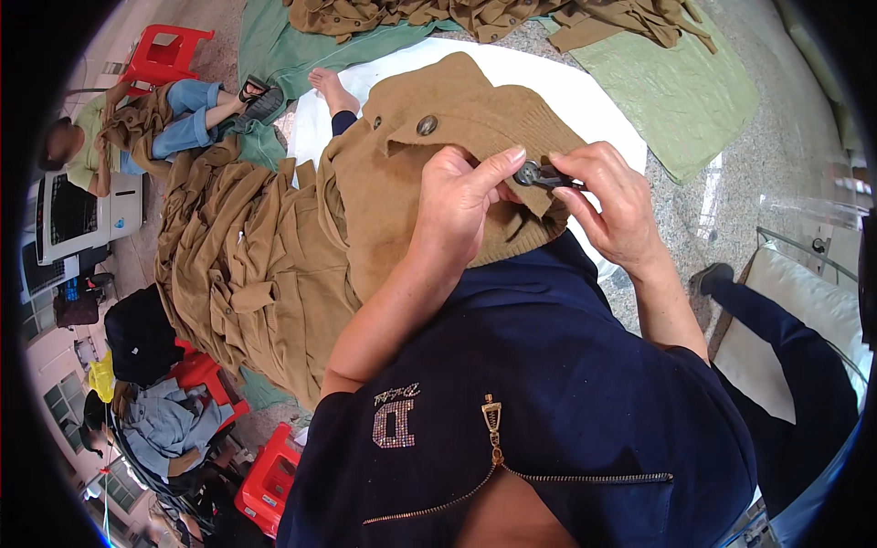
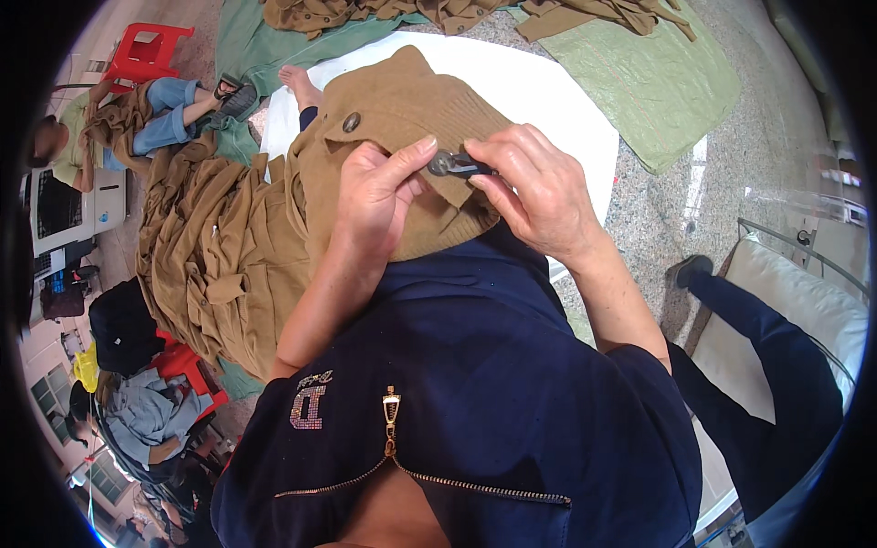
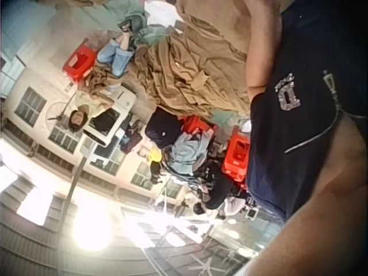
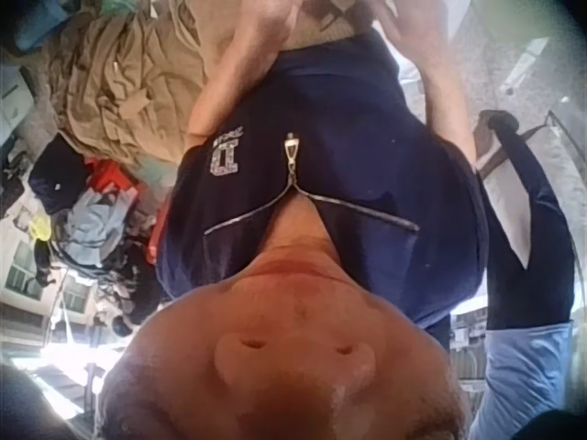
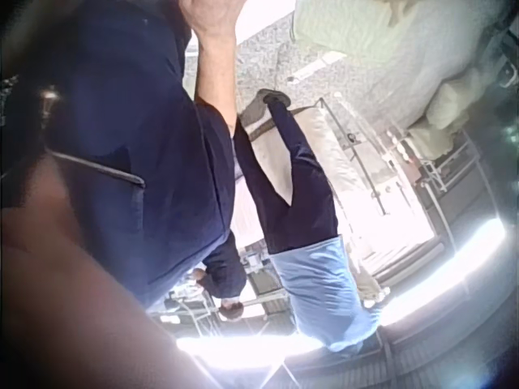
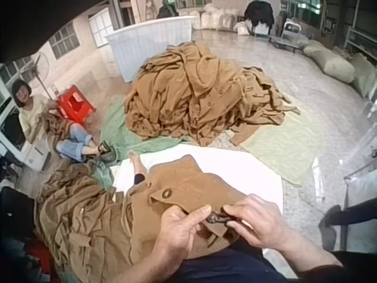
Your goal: Trimming loose threads from brown jackets using small scissors.
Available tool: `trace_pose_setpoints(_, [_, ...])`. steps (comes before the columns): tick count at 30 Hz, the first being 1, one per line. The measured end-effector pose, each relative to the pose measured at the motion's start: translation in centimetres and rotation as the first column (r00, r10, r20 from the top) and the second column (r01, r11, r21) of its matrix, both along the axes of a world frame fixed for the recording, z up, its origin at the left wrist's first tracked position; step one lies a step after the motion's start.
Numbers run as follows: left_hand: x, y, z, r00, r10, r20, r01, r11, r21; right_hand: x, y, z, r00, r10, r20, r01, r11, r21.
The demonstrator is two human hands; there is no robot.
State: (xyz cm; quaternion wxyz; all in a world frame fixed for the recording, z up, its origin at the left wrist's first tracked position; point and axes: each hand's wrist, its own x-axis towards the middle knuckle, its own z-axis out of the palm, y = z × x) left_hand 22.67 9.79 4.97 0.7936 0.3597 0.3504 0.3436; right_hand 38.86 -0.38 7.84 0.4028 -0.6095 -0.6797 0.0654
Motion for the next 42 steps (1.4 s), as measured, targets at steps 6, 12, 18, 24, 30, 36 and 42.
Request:
trace_pose_setpoints(6, [-0.2, -0.4, 0.5, 0.999, -0.042, -0.026, 0.043, 0.999, 0.034, 0.1, -0.3, -0.2, 0.987, 0.005, 0.16, -0.008, 1.0, 0.019])
trace_pose_setpoints(12, [0.0, -0.6, 0.5, 0.995, -0.095, -0.026, 0.096, 0.995, 0.041, 0.0, -0.2, -0.9, 0.991, 0.024, 0.131, -0.027, 0.999, 0.022])
trace_pose_setpoints(18, [0.4, -0.4, 0.0, 0.992, -0.12, -0.042, 0.121, 0.992, 0.033, 0.5, -0.1, -1.8, 0.993, 0.052, 0.108, -0.055, 0.998, 0.024])
trace_pose_setpoints(24, [1.5, -2.2, 0.3, 0.981, -0.179, -0.068, 0.184, 0.981, 0.068, 1.3, -0.2, -4.2, 0.54, -0.113, -0.834, 0.035, 0.993, -0.113])
trace_pose_setpoints(30, [1.5, -5.4, -1.0, 0.571, -0.663, -0.484, 0.811, 0.364, 0.458, 0.9, 3.6, -0.4, 0.936, -0.037, -0.351, -0.072, 0.953, -0.294])
trace_pose_setpoints(36, [-5.1, 0.0, -3.6, 0.923, -0.373, 0.094, 0.355, 0.921, 0.162, -3.1, 8.7, -2.1, 0.993, 0.117, -0.019, -0.117, 0.944, -0.308])
trace_pose_setpoints(42, [-19.9, 3.8, -19.8, 0.26, 0.377, -0.889, -0.149, 0.925, 0.349, -6.6, 15.6, -5.4, 0.848, 0.206, 0.488, -0.131, 0.974, -0.184])
